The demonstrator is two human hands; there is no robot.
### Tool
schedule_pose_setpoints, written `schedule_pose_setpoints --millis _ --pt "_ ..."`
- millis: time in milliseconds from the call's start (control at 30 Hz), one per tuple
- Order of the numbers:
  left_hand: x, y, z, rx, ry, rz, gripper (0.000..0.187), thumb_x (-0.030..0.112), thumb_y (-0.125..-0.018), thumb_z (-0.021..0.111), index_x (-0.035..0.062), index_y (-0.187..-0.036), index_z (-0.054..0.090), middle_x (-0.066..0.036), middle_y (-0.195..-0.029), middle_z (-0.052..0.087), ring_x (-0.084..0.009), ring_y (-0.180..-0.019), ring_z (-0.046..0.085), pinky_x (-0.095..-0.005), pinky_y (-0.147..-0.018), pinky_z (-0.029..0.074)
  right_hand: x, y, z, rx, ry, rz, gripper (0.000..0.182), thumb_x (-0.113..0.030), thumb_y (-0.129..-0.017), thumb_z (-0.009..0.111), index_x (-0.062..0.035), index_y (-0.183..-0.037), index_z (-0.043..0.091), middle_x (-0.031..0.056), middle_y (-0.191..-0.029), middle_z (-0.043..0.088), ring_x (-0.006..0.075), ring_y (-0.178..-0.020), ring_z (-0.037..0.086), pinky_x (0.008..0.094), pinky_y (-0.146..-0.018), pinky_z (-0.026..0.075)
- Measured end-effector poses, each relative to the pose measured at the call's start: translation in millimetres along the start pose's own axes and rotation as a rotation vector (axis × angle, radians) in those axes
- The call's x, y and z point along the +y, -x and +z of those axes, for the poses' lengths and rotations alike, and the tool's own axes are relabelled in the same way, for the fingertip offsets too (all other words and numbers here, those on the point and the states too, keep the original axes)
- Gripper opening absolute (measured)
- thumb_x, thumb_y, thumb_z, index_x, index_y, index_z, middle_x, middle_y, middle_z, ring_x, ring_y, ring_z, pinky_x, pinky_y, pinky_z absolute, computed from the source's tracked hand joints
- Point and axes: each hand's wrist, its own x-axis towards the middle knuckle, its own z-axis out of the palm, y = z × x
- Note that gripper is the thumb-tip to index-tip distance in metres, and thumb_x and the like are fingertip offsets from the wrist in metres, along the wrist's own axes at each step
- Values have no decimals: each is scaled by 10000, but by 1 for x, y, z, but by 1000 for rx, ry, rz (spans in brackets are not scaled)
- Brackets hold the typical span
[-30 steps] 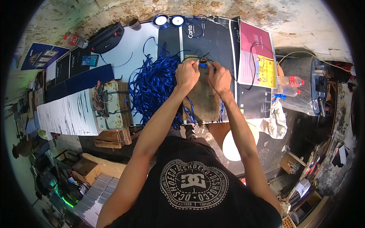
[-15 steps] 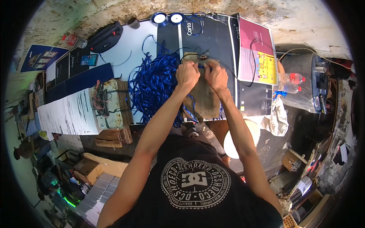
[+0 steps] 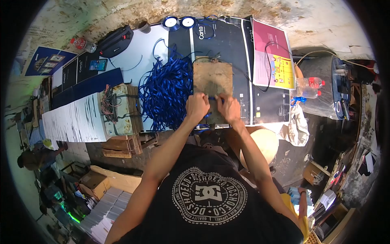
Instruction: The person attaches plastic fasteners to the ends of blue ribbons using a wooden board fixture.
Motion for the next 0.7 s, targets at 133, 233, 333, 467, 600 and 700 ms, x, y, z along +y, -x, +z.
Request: schedule_pose_setpoints --millis 133,233,333,467,600,700 --pt "-5 15 4 47 47 37 222 202 -816 602 7 -712 631 -224 -691 609 -420 -672 595 -471 -581 466 -5 12 0 45 -33 -2 159 -247 -844 583 -106 -845 656 210 -722 630 409 -705 618 482 -615 504" --pt "-3 -13 6 147 50 115 238 212 -828 597 11 -702 617 -225 -674 600 -424 -661 585 -479 -577 461 -4 -15 4 129 3 -51 158 -254 -855 566 -121 -878 648 205 -731 633 411 -701 619 482 -612 503" --pt "6 -52 3 200 51 147 246 221 -837 586 14 -706 612 -226 -674 598 -425 -662 581 -485 -586 462 -7 -54 2 185 83 -58 160 -261 -863 550 -130 -892 638 199 -757 640 413 -701 619 484 -615 504" --pt "26 -88 -8 219 35 155 240 216 -843 561 14 -729 621 -225 -702 611 -419 -687 593 -491 -620 473 -21 -87 -11 291 35 -117 174 -254 -861 541 -101 -873 623 189 -781 645 408 -712 621 477 -626 505" --pt "32 -99 -14 192 26 128 216 198 -836 546 18 -761 640 -224 -740 628 -410 -718 610 -485 -661 492 -25 -99 -13 305 44 -141 181 -236 -856 540 -77 -858 626 181 -784 645 398 -720 624 467 -633 506" --pt "27 -98 -6 200 10 114 202 192 -824 550 25 -789 658 -225 -755 634 -408 -728 618 -476 -682 503 -22 -100 -5 331 12 -154 180 -229 -853 540 -78 -860 638 182 -784 646 397 -722 626 466 -636 509"
